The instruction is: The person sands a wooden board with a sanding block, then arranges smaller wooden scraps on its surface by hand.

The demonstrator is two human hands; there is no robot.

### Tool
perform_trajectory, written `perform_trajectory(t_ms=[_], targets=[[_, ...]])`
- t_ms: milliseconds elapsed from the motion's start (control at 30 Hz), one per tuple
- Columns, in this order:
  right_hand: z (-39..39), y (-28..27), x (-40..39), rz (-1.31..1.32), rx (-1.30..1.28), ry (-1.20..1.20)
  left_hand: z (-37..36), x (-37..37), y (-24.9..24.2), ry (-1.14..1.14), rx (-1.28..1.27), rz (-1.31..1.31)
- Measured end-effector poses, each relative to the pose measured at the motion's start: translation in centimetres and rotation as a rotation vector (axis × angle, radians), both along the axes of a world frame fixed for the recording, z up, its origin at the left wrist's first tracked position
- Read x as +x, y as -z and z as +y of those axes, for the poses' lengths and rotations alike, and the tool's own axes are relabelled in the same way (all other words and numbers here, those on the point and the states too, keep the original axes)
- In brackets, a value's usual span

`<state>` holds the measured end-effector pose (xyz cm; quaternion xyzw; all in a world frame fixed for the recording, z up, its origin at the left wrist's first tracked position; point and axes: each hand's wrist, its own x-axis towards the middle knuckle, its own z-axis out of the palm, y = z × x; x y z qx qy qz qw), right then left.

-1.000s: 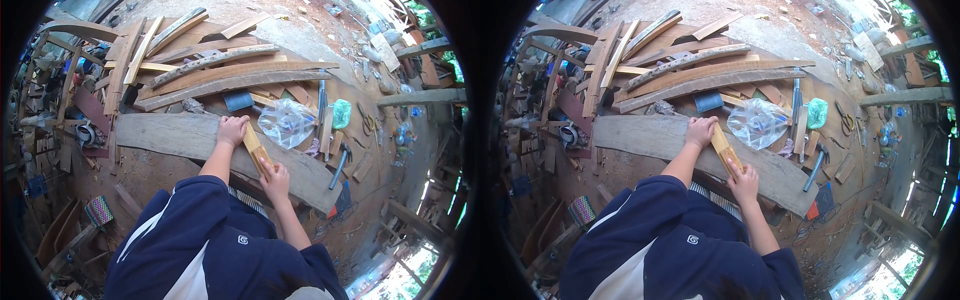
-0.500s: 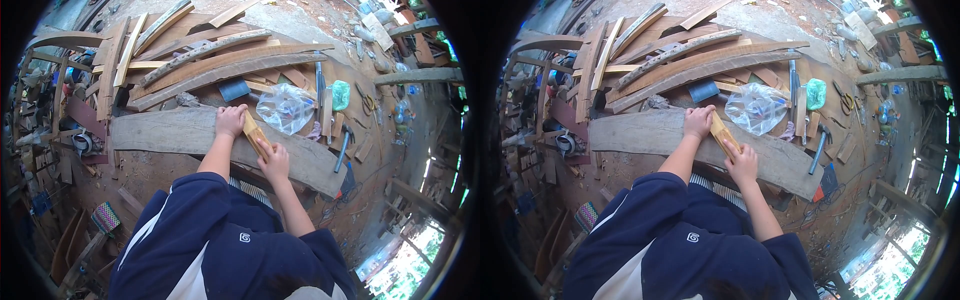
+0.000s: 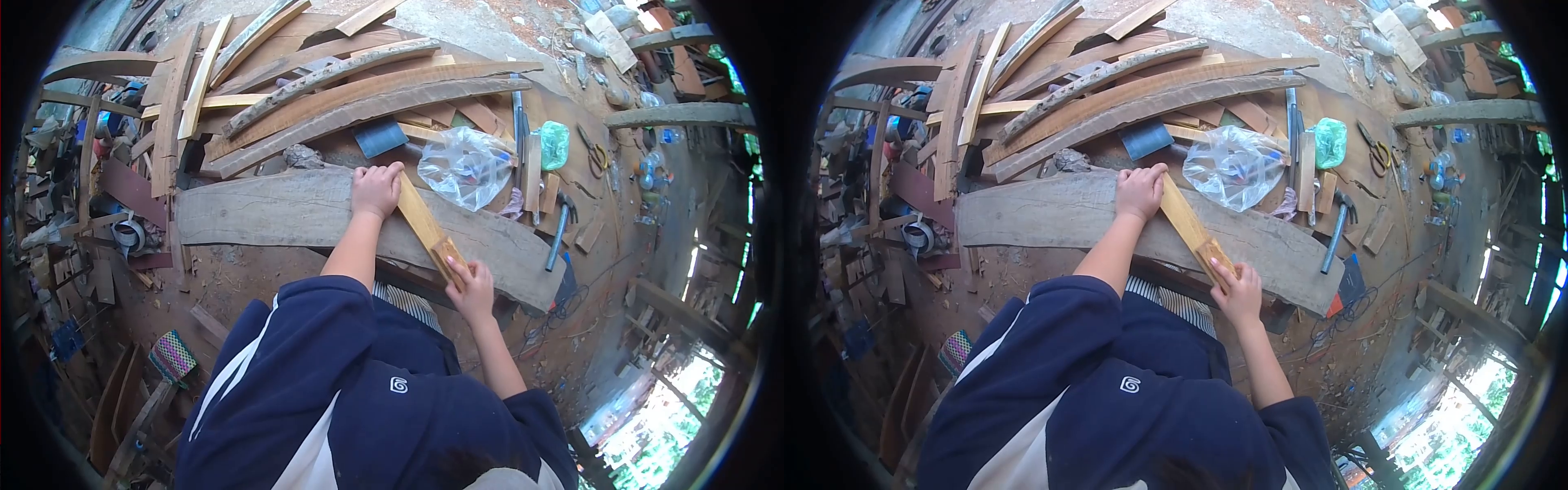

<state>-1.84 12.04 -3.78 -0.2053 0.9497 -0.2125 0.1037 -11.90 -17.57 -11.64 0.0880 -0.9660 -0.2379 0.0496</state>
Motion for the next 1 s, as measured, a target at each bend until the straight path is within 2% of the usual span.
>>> perform_trajectory(t_ms=[167, 267, 400, 633, 733, 1000], targets=[[-8.2, 1.1, -5.4, 0.046, -0.034, -0.013, 0.0, -0.1, 0.1, -0.004, -0.010, 0.008], [-10.2, 1.3, -6.9, 0.026, -0.009, 0.015, 0.0, 0.1, 0.5, -0.011, -0.013, 0.022], [-6.6, 0.6, -3.9, 0.050, -0.025, -0.018, 0.0, 0.1, 0.5, -0.009, -0.020, 0.032], [1.3, -0.1, 3.0, -0.003, 0.029, 0.061, 0.0, 0.0, 0.4, -0.013, -0.015, 0.041], [0.5, 0.2, 2.5, 0.011, 0.036, 0.080, 0.1, 0.0, 0.4, -0.020, -0.007, 0.042], [-7.5, 1.6, -4.2, 0.037, 0.000, 0.090, 0.2, -0.3, -0.3, -0.030, -0.035, -0.049]])
